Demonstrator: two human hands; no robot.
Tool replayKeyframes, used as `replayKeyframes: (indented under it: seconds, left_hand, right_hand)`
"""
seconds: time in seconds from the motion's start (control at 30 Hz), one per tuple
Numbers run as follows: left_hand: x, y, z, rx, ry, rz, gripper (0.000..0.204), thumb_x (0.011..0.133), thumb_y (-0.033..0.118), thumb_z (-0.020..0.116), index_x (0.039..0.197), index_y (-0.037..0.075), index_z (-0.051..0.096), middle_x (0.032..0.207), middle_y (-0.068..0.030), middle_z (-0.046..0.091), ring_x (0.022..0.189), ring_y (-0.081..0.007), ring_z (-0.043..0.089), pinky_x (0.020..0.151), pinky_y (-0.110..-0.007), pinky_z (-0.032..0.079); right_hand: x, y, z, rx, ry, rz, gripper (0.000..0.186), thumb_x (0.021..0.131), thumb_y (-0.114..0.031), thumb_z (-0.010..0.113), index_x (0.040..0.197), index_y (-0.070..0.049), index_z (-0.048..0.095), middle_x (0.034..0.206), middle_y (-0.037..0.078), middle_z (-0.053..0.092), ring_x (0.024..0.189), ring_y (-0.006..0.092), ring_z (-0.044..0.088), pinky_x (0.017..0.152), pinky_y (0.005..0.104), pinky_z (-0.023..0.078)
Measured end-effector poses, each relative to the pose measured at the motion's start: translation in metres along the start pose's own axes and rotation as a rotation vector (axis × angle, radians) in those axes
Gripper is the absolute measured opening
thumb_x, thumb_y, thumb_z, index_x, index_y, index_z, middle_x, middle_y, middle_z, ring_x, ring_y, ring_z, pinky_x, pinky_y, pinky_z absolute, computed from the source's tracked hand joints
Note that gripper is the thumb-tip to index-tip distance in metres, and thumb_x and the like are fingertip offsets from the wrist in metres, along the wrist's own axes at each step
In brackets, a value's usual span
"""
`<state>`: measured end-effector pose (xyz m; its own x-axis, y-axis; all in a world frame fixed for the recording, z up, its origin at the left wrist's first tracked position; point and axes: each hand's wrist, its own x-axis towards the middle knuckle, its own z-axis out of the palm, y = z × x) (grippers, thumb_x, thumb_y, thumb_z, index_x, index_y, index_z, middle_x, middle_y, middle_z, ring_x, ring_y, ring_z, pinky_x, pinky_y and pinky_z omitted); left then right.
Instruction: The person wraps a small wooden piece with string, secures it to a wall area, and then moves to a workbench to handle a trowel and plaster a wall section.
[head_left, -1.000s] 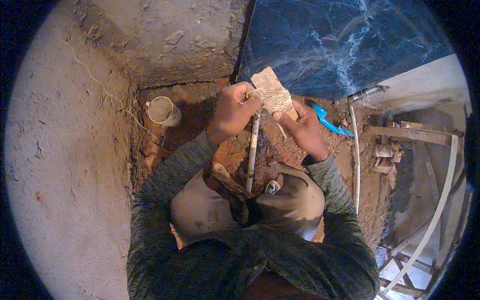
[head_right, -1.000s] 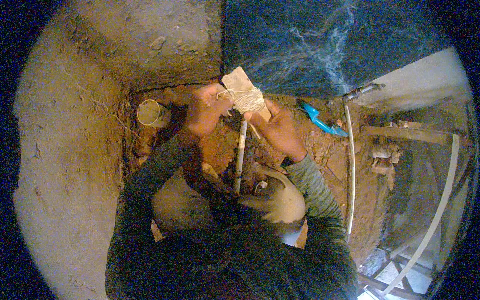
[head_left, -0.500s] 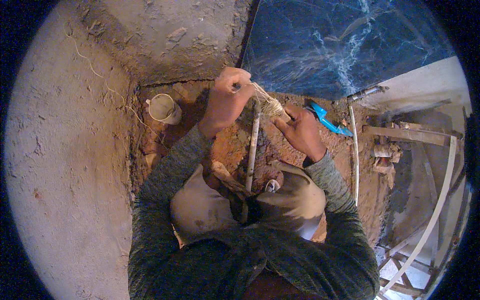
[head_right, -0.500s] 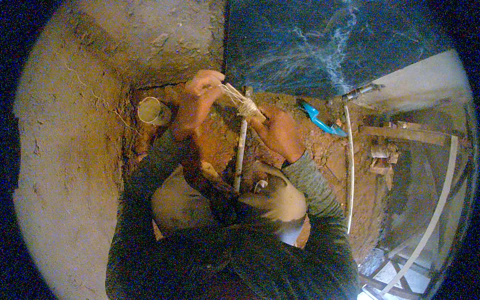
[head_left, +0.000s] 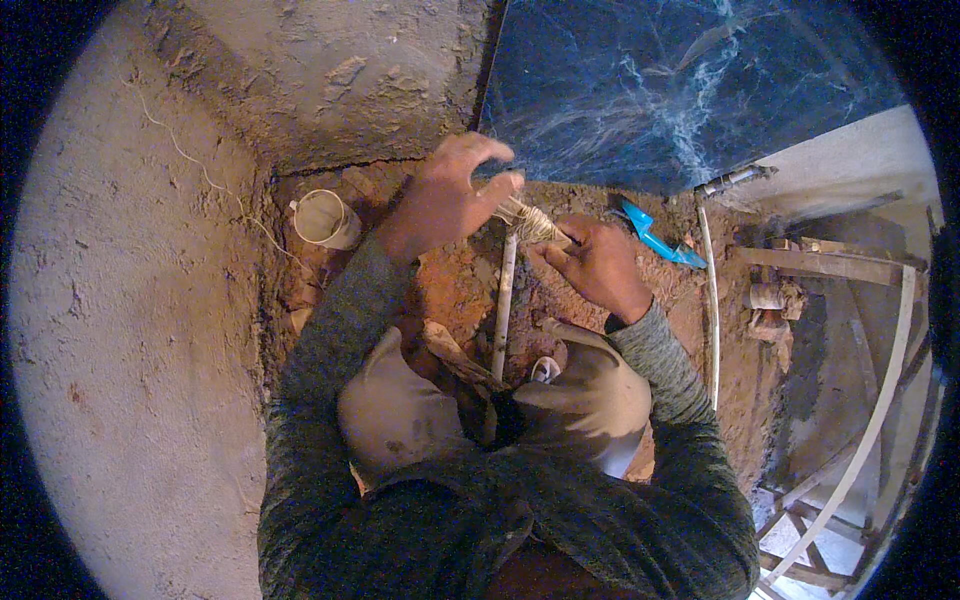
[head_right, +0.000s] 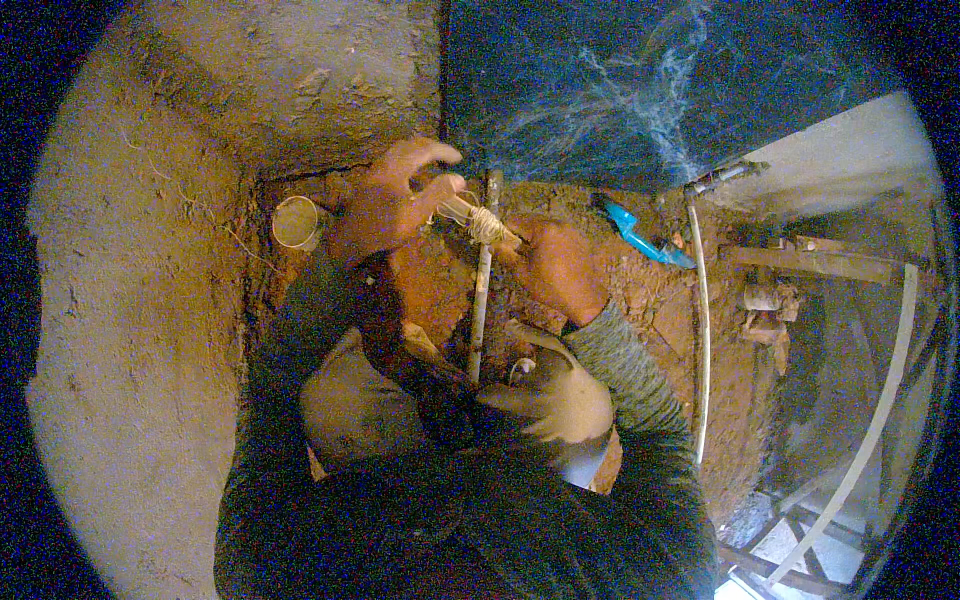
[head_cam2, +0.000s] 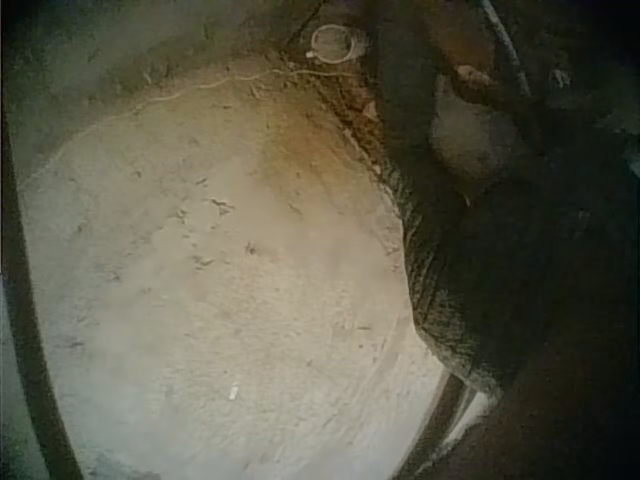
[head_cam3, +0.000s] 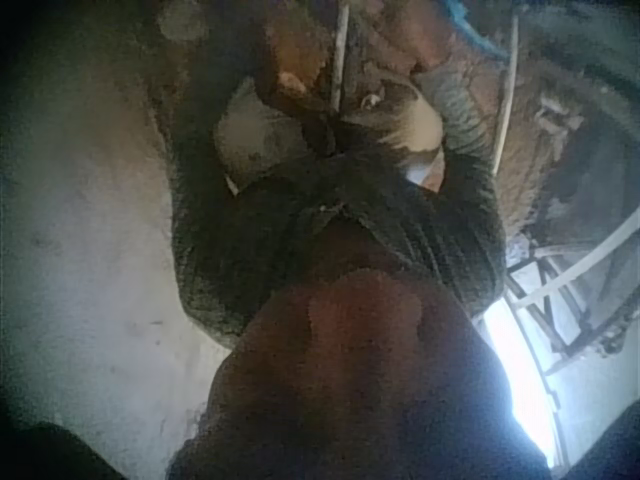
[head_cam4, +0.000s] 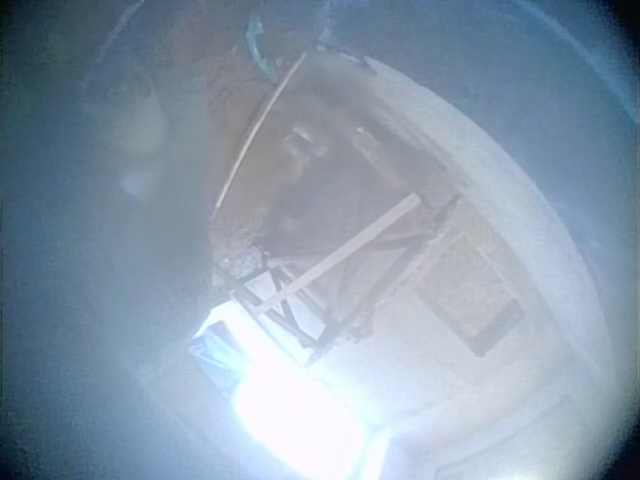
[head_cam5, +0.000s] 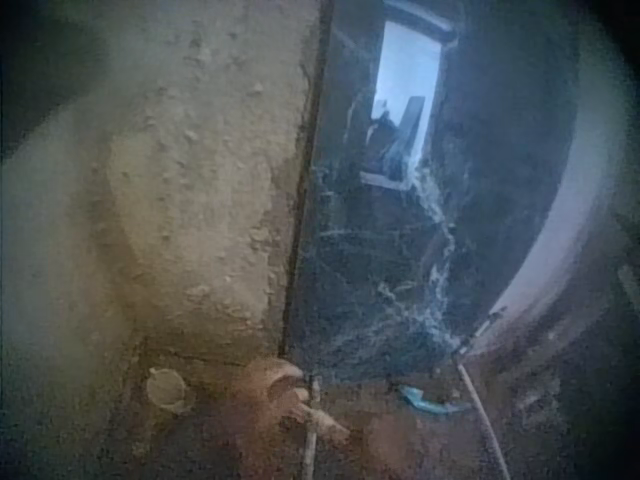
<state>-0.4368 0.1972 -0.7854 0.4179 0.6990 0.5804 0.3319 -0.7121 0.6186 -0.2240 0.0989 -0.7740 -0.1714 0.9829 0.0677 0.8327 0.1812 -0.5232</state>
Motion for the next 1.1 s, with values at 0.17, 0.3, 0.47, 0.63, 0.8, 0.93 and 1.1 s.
replayKeyframes:
  seconds: [0.17,0.3,0.47,0.63,0.8,0.93,1.1]
  left_hand:
    - [-0.003,-0.011,0.007,-0.203,-0.454,-0.309,0.022,0.087,0.024,0.066,0.085,0.003,0.068,0.079,-0.015,0.066,0.077,-0.0309,0.065,0.072,-0.04,0.05]
    - [-0.014,-0.042,0.02,-0.331,-0.313,-0.196,0.024,0.088,0.022,0.064,0.077,0.001,0.067,0.073,-0.0139,0.064,0.07,-0.0268,0.063,0.066,-0.039,0.048]
    - [-0.02,-0.072,0.012,-0.622,-0.36,-0.631,0.029,0.091,0.03,0.062,0.076,0.005,0.063,0.068,-0.0019,0.059,0.065,-0.0112,0.054,0.059,-0.029,0.043]
    - [-0.032,-0.064,0.007,-0.826,-0.373,-0.739,0.031,0.092,0.036,0.061,0.08,0.007,0.062,0.07,0.0027,0.056,0.065,-0.0064,0.049,0.058,-0.025,0.04]
    - [-0.034,-0.054,0.015,-0.606,-0.359,-0.525,0.034,0.091,0.039,0.062,0.083,0.006,0.064,0.064,0.0028,0.05,0.059,-0.0077,0.047,0.052,-0.026,0.037]
    - [-0.033,-0.042,0.026,-0.607,-0.531,-0.52,0.034,0.091,0.038,0.061,0.084,0.005,0.065,0.062,0.0037,0.048,0.056,-0.0078,0.045,0.049,-0.026,0.035]
    - [-0.018,-0.015,0.013,-0.931,-0.592,-0.706,0.026,0.095,0.032,0.056,0.093,0.007,0.06,0.062,0.0066,0.041,0.051,-0.0056,0.037,0.046,-0.024,0.031]
  right_hand:
    - [-0.004,0.012,0.005,-0.04,0.033,-0.054,0.025,0.08,-0.025,0.072,0.092,-0.004,0.068,0.083,0.017,0.063,0.075,0.0372,0.062,0.066,0.0433,0.048]
    - [-0.007,0.023,0.006,-0.132,0.049,-0.099,0.018,0.077,-0.017,0.073,0.089,-0.004,0.068,0.083,0.016,0.062,0.078,0.0368,0.061,0.067,0.043,0.048]
    - [-0.006,0.037,-0.007,-0.041,0.179,-0.251,0.015,0.074,-0.007,0.073,0.086,-0.004,0.065,0.082,0.015,0.059,0.079,0.0361,0.058,0.068,0.0412,0.047]
    - [-0.017,0.078,0.01,-0.075,0.416,-0.224,0.015,0.076,-0.003,0.07,0.089,-0.003,0.062,0.087,0.015,0.058,0.082,0.0336,0.057,0.07,0.0369,0.047]
    - [-0.024,0.096,0.032,0.319,0.4,0.094,0.009,0.082,-0.007,0.068,0.086,-0.003,0.062,0.077,0.012,0.059,0.07,0.025,0.057,0.065,0.0334,0.046]
    - [-0.019,0.126,0.052,0.437,0.45,0.243,0.014,0.086,-0.016,0.068,0.084,-0.004,0.062,0.065,0.01,0.059,0.059,0.0179,0.055,0.06,0.0305,0.045]
    - [-0.027,0.118,0.061,-0.102,0.22,0.2,0.024,0.082,-0.026,0.072,0.089,-0.005,0.063,0.078,0.017,0.063,0.069,0.0312,0.061,0.063,0.0405,0.048]
